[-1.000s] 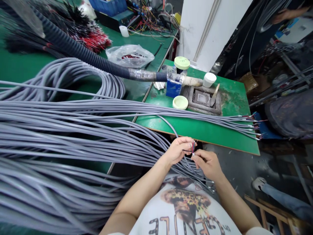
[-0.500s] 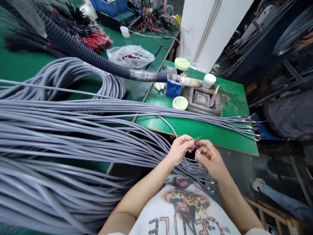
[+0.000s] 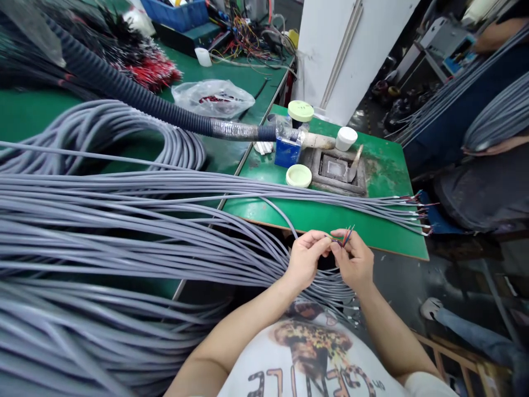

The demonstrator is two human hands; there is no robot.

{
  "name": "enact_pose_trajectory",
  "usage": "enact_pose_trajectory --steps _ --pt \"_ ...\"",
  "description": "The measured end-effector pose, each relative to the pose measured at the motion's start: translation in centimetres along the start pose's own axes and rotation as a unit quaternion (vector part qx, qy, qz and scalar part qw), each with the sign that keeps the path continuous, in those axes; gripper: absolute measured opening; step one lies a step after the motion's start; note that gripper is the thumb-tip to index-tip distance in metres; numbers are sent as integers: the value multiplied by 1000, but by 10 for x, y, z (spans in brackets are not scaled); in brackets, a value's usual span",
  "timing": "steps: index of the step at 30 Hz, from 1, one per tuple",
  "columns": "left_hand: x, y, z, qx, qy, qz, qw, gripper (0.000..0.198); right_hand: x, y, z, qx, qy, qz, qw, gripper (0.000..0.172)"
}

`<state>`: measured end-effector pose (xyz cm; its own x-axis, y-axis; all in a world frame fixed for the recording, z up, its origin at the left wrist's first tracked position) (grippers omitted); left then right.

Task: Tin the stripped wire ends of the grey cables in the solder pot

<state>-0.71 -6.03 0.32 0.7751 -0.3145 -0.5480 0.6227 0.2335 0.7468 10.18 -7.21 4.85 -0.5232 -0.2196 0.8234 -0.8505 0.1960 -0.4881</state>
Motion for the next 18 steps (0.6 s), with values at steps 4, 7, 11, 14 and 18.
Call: enact_pose_trajectory --steps 4,7,11,14,18 --pt "0 -3 -2 7 30 -29 999 19 -5 3 1 6 20 -36 999 16" --pt "2 -4 -2 15 23 -23 999 20 -7 4 1 7 23 -45 999 16" --pt "4 -1 -2 30 12 -10 999 23 -9 6 2 -9 15 -46 999 16" --pt "3 0 -1 27 34 -17 999 21 -8 4 0 -50 -18 -25 998 15" --pt "-6 -1 0 -3 109 -63 992 17 1 0 -8 -85 -78 12 993 6"
Point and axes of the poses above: each hand's wrist, its own z-axis away from the middle knuckle, its own y-axis out of the palm, x = y × z, the point moved 3 cm from there along -z, towards the middle knuckle, and after that the axes turned 7 degrees about -x, right-handed, at the moved point
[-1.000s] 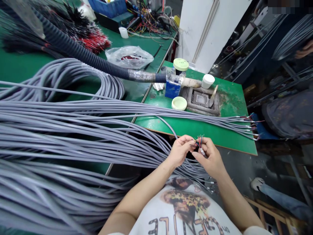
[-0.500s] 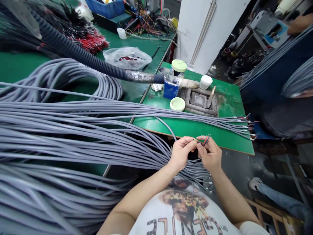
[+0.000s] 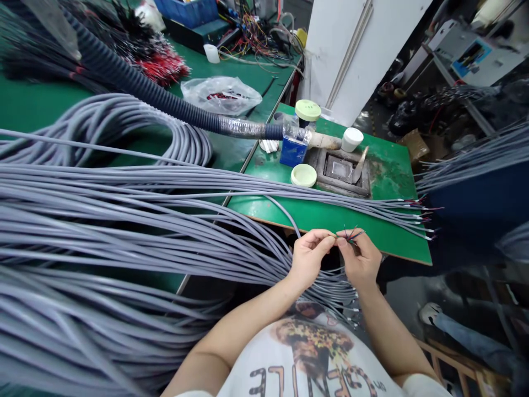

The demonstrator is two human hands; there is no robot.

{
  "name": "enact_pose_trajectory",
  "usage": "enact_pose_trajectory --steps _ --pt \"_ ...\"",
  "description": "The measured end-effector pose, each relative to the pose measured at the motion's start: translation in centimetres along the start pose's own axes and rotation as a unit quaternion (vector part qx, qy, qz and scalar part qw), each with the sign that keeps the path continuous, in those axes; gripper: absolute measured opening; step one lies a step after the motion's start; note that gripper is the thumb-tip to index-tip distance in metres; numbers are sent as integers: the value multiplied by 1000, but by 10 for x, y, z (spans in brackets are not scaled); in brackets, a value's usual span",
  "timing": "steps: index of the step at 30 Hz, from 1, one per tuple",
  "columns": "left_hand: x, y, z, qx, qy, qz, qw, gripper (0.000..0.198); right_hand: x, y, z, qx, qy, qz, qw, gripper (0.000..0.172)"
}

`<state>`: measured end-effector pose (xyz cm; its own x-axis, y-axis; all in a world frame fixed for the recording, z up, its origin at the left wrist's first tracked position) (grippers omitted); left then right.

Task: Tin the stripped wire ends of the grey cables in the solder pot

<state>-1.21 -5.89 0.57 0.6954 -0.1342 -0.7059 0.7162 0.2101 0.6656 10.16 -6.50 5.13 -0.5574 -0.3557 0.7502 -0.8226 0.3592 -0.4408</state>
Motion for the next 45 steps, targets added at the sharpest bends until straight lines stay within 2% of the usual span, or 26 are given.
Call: enact_pose_trajectory --steps 3,11,14,16,18,21,22,24,27,30,34,42,45 --pt "-6 -1 -1 -11 30 -20 999 16 5 0 -8 6 -11 -17 1000 5" --pt "-2 2 -8 1 22 9 1000 17 8 6 -26 32 9 -59 998 4" --pt "-2 1 -17 4 22 1 1000 18 10 13 -46 70 -11 -41 997 8" --pt "-7 -2 -24 7 64 -70 995 18 9 20 -67 94 -36 -17 995 12" --pt "-16 -9 -31 12 164 -201 966 15 5 31 -93 115 -56 9 992 16" --pt "-23 -23 -38 14 324 -401 857 9 -11 54 -131 141 -79 53 985 20" --pt "-22 -28 -41 9 354 -446 822 9 -17 63 -143 148 -87 68 983 21" --pt "-17 -37 -45 3 386 -504 773 10 -30 81 -161 165 -100 100 976 24" --pt "-6 -45 -49 11 412 -537 736 12 -46 105 -177 187 -115 154 963 26" --pt "-1 -47 -50 12 426 -539 727 13 -57 121 -182 201 -125 200 951 27" --pt "0 -48 -51 8 430 -540 724 13 -68 131 -183 214 -129 233 940 25" --pt "2 -49 -53 8 427 -536 728 13 -76 137 -183 219 -132 243 936 31" --pt "2 -49 -53 9 425 -532 732 14 -72 129 -187 209 -135 234 940 32"
Point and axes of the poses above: each hand's wrist, its own z-axis away from the middle knuckle, its own y-axis out of the palm, x = y × z, the point moved 3 cm from there along -z, towards the middle knuckle, and after that the axes turned 7 degrees about -x, right-handed, at the moved point
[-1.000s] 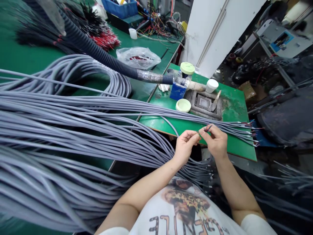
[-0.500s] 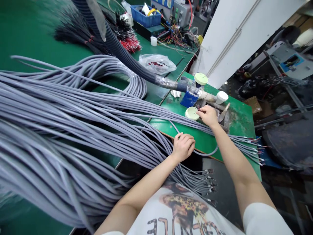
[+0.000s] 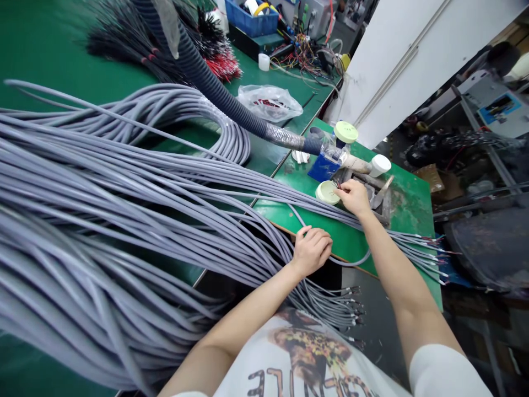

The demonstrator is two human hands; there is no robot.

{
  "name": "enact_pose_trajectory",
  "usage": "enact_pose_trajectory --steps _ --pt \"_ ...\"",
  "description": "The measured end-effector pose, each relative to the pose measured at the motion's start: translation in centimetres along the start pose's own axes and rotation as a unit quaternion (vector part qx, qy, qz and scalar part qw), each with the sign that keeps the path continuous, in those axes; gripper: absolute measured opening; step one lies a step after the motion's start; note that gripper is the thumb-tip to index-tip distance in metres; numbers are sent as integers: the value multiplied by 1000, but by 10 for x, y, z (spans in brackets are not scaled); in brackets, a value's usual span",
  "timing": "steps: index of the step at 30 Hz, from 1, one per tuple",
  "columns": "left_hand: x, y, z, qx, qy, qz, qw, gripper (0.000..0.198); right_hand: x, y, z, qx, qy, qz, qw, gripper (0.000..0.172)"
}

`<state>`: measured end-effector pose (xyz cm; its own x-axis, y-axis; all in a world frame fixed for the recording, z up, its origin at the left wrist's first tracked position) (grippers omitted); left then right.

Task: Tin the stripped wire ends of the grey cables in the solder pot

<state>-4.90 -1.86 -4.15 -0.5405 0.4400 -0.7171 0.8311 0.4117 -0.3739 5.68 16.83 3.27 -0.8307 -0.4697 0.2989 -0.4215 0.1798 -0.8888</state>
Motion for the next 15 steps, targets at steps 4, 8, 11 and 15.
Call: enact_pose_trajectory --steps 4,8,11,15 --pt "0 0 0 10 0 -10 1000 14 -31 -27 0 -81 38 -12 996 32" --pt "0 1 0 8 5 -14 1000 15 -88 -41 8 -137 130 24 982 32" --pt "0 1 0 -1 6 -13 1000 14 -119 -37 17 -146 164 46 975 31" --pt "0 2 0 -3 5 -11 1000 14 -134 -29 23 -154 188 70 967 29"
Point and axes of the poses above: each hand's wrist, its own z-axis away from the middle knuckle, its own y-axis out of the palm, x = y × z, the point moved 3 cm from there along -z, towards the middle knuckle, and after that the axes turned 7 degrees about -x, right-handed, at the moved point
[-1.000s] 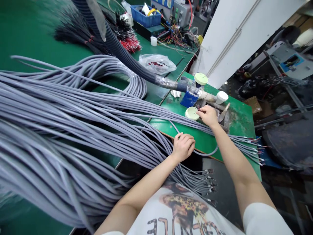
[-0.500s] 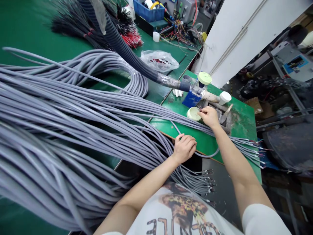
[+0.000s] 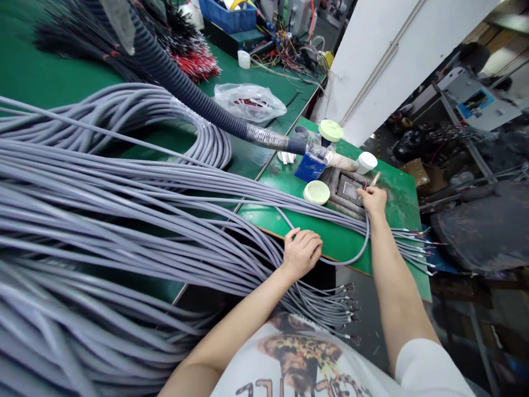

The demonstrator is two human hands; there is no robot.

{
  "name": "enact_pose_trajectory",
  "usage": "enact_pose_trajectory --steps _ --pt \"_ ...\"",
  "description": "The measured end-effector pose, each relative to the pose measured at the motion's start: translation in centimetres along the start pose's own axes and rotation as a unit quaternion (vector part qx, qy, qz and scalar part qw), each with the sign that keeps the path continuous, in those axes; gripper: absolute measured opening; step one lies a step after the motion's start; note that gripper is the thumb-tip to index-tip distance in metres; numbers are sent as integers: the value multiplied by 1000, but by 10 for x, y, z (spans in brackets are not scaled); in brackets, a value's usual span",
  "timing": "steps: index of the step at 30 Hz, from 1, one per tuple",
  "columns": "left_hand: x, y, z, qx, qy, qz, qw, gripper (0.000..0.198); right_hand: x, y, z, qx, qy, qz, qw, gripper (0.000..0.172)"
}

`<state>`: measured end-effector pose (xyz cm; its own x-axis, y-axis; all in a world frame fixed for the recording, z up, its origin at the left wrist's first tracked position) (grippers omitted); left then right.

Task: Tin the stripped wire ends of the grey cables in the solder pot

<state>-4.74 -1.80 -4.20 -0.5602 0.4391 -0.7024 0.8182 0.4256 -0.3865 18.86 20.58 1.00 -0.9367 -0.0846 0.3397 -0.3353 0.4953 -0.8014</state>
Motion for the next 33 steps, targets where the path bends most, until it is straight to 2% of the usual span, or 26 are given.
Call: enact_pose_trajectory --steps 7,17,22,25,27,28,30,33 --pt "1 2 1 8 -1 -20 1000 14 -3 7 1 0 19 31 999 25" --pt "2 2 1 5 -7 7 1000 15 -8 15 1 11 15 30 999 24" --pt "3 2 1 -1 1 7 1000 16 0 6 0 3 18 -1 1000 27" --pt "4 3 1 3 11 -13 1000 14 10 -20 3 -12 27 -29 999 31" --pt "2 2 1 8 11 -18 1000 13 15 -51 14 -22 57 -95 994 32" --pt "0 1 1 10 7 -18 1000 12 16 -70 23 -31 91 -167 981 31" --pt "-4 -3 -2 10 -18 -12 1000 10 14 -112 52 -33 145 -308 940 32" --pt "-11 -9 -13 9 -60 5 998 9 -9 -180 120 -75 201 -371 903 27"
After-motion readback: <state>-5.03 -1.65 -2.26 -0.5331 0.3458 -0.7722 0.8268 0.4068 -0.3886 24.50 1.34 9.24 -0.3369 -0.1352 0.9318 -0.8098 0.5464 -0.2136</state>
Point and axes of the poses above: each hand's wrist, its own z-axis away from the middle knuckle, its own y-axis out of the palm, x = y × z, the point moved 3 cm from there along -z, towards the middle knuckle, and after that the axes turned 7 degrees about -x, right-handed, at the moved point
